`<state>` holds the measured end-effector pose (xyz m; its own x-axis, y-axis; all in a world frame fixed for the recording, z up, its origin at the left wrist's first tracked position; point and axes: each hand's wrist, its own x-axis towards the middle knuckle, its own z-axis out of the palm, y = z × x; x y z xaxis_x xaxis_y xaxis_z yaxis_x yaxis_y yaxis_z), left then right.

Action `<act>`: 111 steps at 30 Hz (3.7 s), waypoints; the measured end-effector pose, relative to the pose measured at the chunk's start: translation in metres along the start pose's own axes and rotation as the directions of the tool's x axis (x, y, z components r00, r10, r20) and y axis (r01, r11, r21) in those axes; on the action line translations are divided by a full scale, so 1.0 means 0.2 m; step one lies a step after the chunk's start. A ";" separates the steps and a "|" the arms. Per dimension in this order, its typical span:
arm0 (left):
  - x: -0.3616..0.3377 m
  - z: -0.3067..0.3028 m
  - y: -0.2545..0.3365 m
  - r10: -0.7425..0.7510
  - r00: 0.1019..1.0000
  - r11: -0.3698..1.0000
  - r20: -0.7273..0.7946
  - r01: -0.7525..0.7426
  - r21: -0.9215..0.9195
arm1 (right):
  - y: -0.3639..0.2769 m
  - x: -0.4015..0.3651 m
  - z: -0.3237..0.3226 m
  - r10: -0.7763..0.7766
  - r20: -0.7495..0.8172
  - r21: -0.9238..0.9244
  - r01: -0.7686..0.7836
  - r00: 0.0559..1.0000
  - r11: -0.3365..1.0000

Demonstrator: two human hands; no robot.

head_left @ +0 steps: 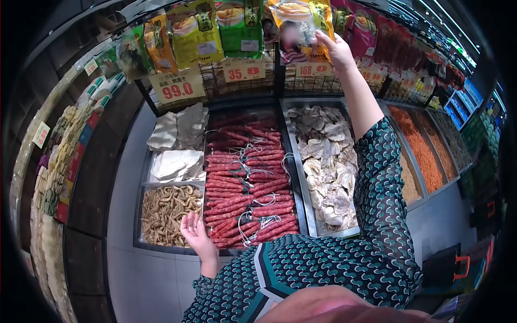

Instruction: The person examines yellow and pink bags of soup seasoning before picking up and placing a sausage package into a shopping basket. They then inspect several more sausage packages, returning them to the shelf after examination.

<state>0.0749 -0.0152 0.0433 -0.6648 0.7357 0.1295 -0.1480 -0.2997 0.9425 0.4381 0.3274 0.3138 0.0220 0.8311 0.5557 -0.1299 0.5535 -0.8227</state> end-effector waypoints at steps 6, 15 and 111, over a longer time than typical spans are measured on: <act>-0.04 -0.08 -0.04 0.023 0.997 0.999 -0.076 -0.020 0.041 | 0.02 0.20 0.07 0.001 0.011 -0.014 -0.001 1.000 1.000; -0.03 -0.09 -0.07 0.011 0.997 0.995 -0.073 -0.003 0.104 | 0.08 0.31 0.05 0.055 -0.014 -0.037 -0.056 0.998 0.998; 0.04 0.47 -0.01 -0.258 0.713 0.799 0.652 0.537 -0.271 | 0.29 -1.92 0.32 0.524 -0.022 0.178 -0.512 0.852 0.840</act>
<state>0.1381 0.0481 0.0712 0.0414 0.9979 0.0504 -0.6738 -0.0093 0.7389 0.3595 0.0377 0.0601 -0.0273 0.9988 0.0397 -0.2973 0.0298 -0.9543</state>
